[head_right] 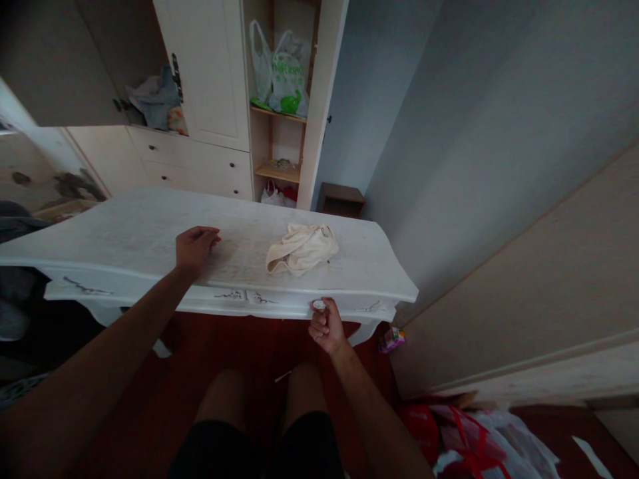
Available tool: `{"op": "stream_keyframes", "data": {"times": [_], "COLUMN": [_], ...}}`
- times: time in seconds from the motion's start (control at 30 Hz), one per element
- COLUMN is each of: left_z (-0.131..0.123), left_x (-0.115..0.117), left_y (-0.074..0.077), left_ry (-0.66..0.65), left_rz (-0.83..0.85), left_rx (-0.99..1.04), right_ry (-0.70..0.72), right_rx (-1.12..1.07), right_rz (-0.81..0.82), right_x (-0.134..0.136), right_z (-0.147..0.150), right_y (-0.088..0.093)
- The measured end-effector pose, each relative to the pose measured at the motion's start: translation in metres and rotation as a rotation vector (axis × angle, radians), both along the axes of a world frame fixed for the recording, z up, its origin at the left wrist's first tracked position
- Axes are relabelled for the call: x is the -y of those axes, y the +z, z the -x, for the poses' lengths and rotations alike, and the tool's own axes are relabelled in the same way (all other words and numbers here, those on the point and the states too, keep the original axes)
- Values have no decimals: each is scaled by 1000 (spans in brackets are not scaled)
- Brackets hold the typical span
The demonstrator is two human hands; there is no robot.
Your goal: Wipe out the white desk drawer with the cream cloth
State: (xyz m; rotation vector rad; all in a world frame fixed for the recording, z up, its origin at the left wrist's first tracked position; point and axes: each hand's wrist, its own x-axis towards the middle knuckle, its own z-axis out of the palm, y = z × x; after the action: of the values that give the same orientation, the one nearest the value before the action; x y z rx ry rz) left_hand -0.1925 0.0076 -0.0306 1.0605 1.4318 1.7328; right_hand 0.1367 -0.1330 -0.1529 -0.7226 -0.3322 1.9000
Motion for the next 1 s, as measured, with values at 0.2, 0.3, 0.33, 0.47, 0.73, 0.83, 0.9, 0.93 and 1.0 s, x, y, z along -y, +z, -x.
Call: {"op": "stream_keyframes", "data": {"times": [0.2,0.3,0.33,0.47,0.73,0.83,0.9,0.93,1.0], "left_z": [-1,0,0,1,-1,-2,-1,-1,-2], "left_x": [0,0,-1,-3,1,1,1,1,1], "left_y": [1,0,-1,-4,0,1,1,1,1], "left_ry": [8,12,13,9,25,32,32,33,31], "left_rz": [15,-2,-4,-4,-10,13,15,13,14], "left_rx": [-12,-7,-10,-12,-29,-47,-52,-51,-40], "right_ry": [-19,-8,-11,-44,-132,-135,-129,-125,-122], "right_rx": [25,37,40,53,199,271,291,296,299], "right_rz": [-3,1,1,7,61,102,119,127,145], "right_x": [24,41,47,71,118,131,139,142,149], "right_z": [6,9,11,18,29,34,37,39,42], "right_y": [2,3,4,5,8,6,6,7,8]}}
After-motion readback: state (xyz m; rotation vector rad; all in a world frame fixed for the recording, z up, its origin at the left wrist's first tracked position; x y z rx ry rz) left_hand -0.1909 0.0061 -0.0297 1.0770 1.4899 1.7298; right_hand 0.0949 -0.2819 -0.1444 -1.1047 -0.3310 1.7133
